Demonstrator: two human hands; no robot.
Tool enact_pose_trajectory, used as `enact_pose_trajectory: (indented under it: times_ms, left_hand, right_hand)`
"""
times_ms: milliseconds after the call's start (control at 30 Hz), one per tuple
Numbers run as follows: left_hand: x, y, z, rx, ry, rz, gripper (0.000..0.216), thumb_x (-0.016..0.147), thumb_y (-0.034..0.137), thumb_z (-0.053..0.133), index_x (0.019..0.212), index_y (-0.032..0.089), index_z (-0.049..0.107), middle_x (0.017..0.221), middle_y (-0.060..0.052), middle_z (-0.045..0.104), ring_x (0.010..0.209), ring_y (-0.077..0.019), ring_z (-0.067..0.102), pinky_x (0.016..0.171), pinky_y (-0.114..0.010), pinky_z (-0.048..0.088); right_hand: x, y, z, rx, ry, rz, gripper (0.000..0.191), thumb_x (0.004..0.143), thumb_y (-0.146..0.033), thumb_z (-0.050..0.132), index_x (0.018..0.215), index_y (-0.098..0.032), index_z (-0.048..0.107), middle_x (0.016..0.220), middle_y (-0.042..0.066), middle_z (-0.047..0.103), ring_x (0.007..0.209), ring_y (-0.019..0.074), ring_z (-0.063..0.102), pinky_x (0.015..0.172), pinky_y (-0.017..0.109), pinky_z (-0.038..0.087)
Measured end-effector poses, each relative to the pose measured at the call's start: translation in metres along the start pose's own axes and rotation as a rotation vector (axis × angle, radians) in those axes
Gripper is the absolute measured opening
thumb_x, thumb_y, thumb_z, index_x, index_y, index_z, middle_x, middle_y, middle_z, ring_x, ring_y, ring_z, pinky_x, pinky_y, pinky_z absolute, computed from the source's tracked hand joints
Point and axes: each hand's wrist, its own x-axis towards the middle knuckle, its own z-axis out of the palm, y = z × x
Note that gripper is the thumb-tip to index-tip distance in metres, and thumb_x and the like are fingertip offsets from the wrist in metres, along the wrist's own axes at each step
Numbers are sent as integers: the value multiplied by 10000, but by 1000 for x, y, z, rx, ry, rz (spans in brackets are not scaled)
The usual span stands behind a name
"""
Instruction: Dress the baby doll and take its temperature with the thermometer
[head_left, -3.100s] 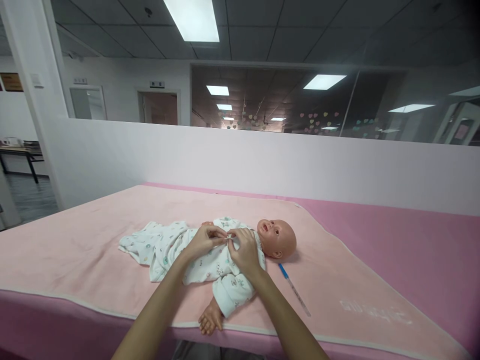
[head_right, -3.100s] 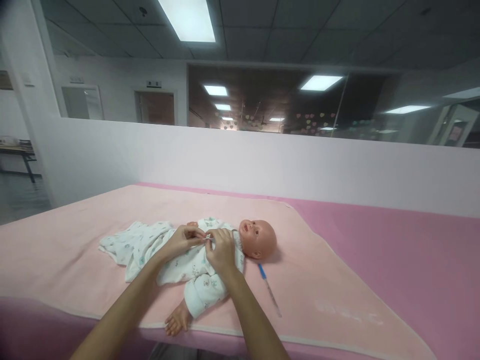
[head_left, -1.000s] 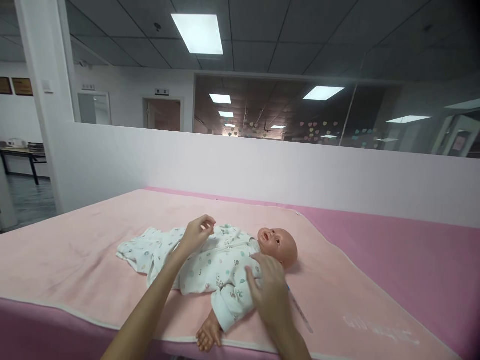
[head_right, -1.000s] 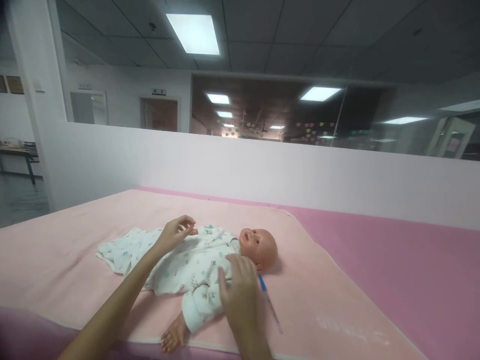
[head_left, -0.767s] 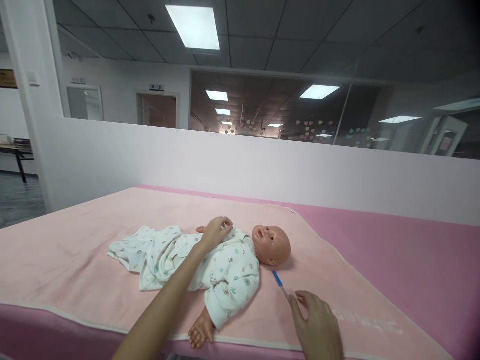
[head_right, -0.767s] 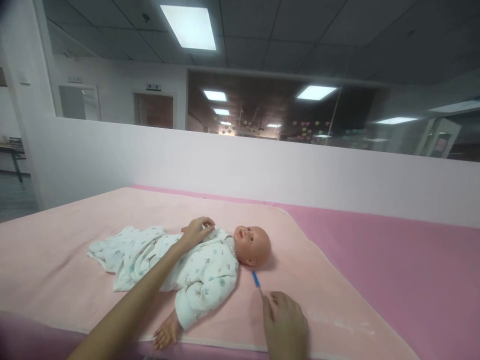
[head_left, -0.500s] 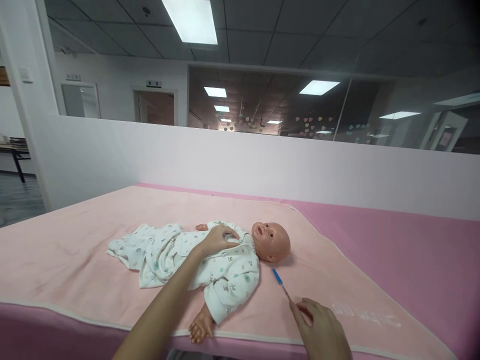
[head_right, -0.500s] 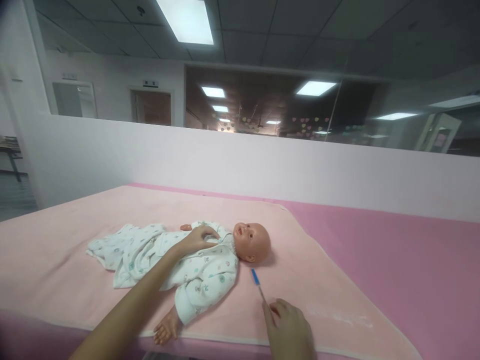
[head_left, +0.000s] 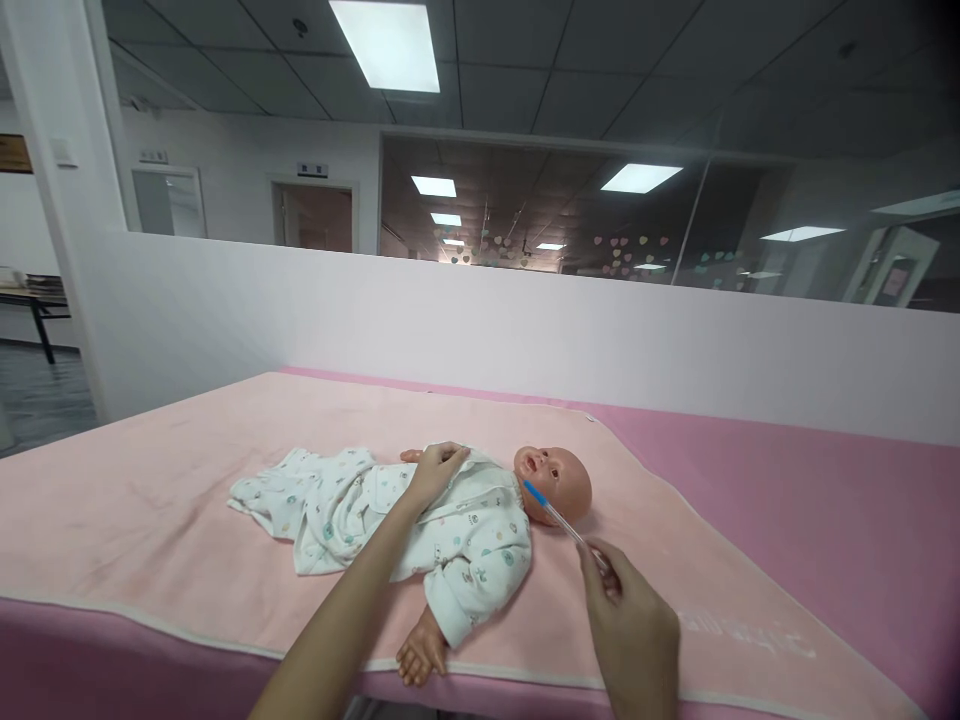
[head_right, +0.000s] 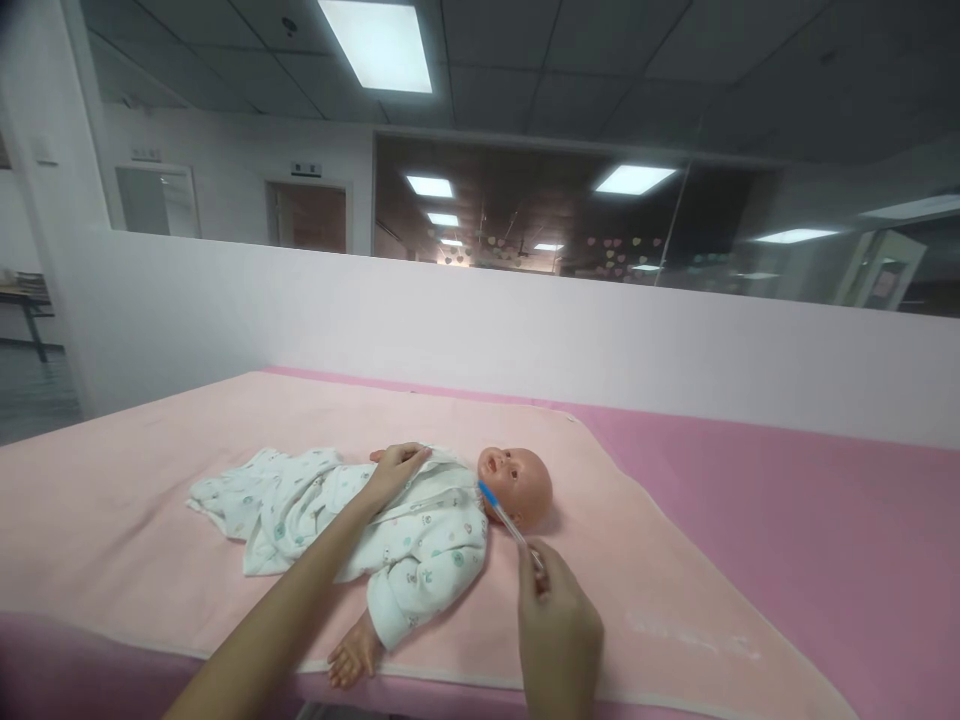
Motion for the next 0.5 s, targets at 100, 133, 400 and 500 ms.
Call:
enact_pose_trajectory:
  times_ms: [100, 133, 400, 500]
  left_hand:
    - [-1, 3, -1, -64, -7, -15, 341, 752, 447, 456, 647, 135, 543, 566, 27, 441, 567, -106, 400, 552, -227, 317]
    - [-1, 4, -1, -87, -10, -11, 339, 752, 446, 460, 650, 134, 542, 573, 27, 440, 570, -104, 397, 553, -226, 315]
    - [-6, 9, 1, -180, -62, 24, 330, 745, 442, 485, 654, 131, 546, 564, 30, 427, 558, -95, 383, 542, -222, 304]
    - [-7, 7, 2, -128, -109, 31, 332, 716, 444, 516, 597, 134, 544, 514, 37, 415, 517, -92, 383, 516, -222, 303]
  right_hand:
    - [29, -38, 19, 30, -39, -223, 278, 827, -331, 383, 746, -202, 615, 684, 37, 641, 566, 149, 571, 501, 235, 380]
    - [39, -47, 29, 11, -62, -287, 270, 831, -282, 383, 707, -198, 608, 675, 41, 635, 579, 154, 568, 506, 241, 377]
    - [82, -75, 119, -234, -273, -415, 175, 800, -71, 447, 705, -132, 580, 652, 102, 620, 561, 153, 569, 496, 234, 341]
    - [83, -76, 137, -158, -283, -421, 206, 815, -68, 430, 707, -134, 592, 602, 86, 617, 561, 144, 571, 506, 226, 353]
